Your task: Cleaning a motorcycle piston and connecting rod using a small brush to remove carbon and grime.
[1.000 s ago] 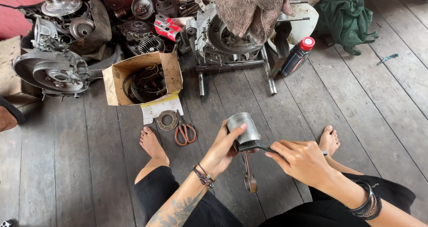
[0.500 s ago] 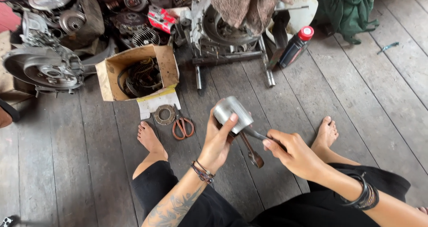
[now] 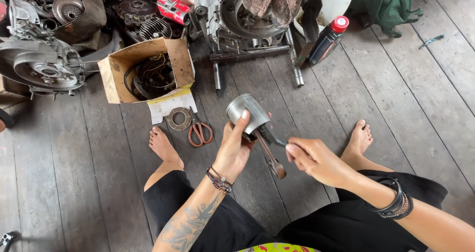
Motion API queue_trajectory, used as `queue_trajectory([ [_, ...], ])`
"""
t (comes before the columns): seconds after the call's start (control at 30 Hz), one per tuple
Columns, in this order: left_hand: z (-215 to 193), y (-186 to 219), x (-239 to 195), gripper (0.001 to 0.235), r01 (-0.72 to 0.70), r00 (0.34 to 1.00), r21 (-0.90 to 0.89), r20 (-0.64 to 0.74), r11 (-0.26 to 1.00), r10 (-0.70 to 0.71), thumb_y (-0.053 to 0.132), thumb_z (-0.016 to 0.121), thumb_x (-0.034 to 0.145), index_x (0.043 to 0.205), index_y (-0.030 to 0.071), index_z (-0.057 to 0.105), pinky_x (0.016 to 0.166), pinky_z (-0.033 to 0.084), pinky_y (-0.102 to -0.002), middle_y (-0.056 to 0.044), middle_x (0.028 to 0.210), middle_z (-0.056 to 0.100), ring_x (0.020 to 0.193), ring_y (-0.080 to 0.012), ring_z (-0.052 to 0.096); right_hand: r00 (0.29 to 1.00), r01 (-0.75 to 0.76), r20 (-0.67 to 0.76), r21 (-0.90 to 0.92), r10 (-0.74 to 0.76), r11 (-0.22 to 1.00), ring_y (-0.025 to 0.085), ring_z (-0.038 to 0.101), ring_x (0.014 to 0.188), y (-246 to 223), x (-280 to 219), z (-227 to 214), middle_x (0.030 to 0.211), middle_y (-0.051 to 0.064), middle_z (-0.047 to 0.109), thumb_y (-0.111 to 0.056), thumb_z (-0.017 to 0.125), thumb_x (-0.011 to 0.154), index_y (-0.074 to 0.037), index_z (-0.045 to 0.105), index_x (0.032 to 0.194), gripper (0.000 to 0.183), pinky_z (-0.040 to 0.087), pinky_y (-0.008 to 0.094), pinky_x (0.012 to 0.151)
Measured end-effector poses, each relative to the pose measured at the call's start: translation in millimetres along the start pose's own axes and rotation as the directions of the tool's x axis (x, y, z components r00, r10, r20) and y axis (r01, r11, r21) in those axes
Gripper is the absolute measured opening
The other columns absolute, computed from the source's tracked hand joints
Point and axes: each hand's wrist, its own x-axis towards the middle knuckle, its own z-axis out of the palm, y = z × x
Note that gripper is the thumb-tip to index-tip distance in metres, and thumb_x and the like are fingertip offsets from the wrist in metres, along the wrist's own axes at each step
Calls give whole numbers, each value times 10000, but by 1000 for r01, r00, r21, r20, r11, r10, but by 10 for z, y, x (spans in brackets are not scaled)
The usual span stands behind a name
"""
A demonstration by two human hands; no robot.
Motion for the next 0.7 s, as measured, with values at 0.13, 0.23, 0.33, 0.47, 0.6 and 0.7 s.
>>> queue_trajectory([
  [0.13,-46,52,72,612,32,999,-172,-35,985,-38,310,690,938,1280,-78,362,931,572,-568,-342,1228,615,1121,-432,671,999,13,53,-123,-7,992,87,386,458,-176,-73,-72,450,16,465,-146,455,1062,-11,692,842,350,437,256,447],
  [0.23,-70,77,55,638,88,992,-243,-64,966,-107,383,700,924,1270,-69,413,939,590,-511,-303,1251,631,1137,-384,682,998,48,40,-224,-40,973,70,416,502,-309,-147,-114,482,9,481,-139,507,1032,-28,738,980,261,479,268,485],
  [0.33,-98,39,105,720,140,983,-271,-78,952,-166,423,720,899,1295,-95,415,967,579,-497,-294,1262,604,1158,-381,670,996,89,15,-272,-89,958,81,542,544,-397,-175,-103,498,62,510,-159,450,1035,-58,720,1027,289,528,310,530],
  [0.47,-100,-22,123,781,155,983,-222,-60,963,-173,435,747,874,1322,-100,398,914,609,-484,-294,1207,609,1090,-408,695,969,228,30,-477,-244,849,191,586,545,-422,-155,-126,727,102,653,-109,454,1017,-95,678,1283,347,552,338,530],
  [0.6,-49,-14,77,894,80,996,-12,-38,997,-80,428,774,837,1417,-89,332,925,591,-497,-244,1208,610,1069,-372,701,938,283,8,-598,-348,750,224,643,562,-342,-117,-201,805,81,678,-140,527,1010,-125,708,1252,302,568,346,543],
  [0.7,-164,-158,140,765,59,998,-45,36,997,-58,382,759,878,1346,-92,383,888,606,-545,-337,1166,641,1074,-468,688,909,330,8,-623,-416,710,210,674,570,-346,-120,-181,791,51,701,-149,575,992,-136,744,1185,257,581,321,511],
])
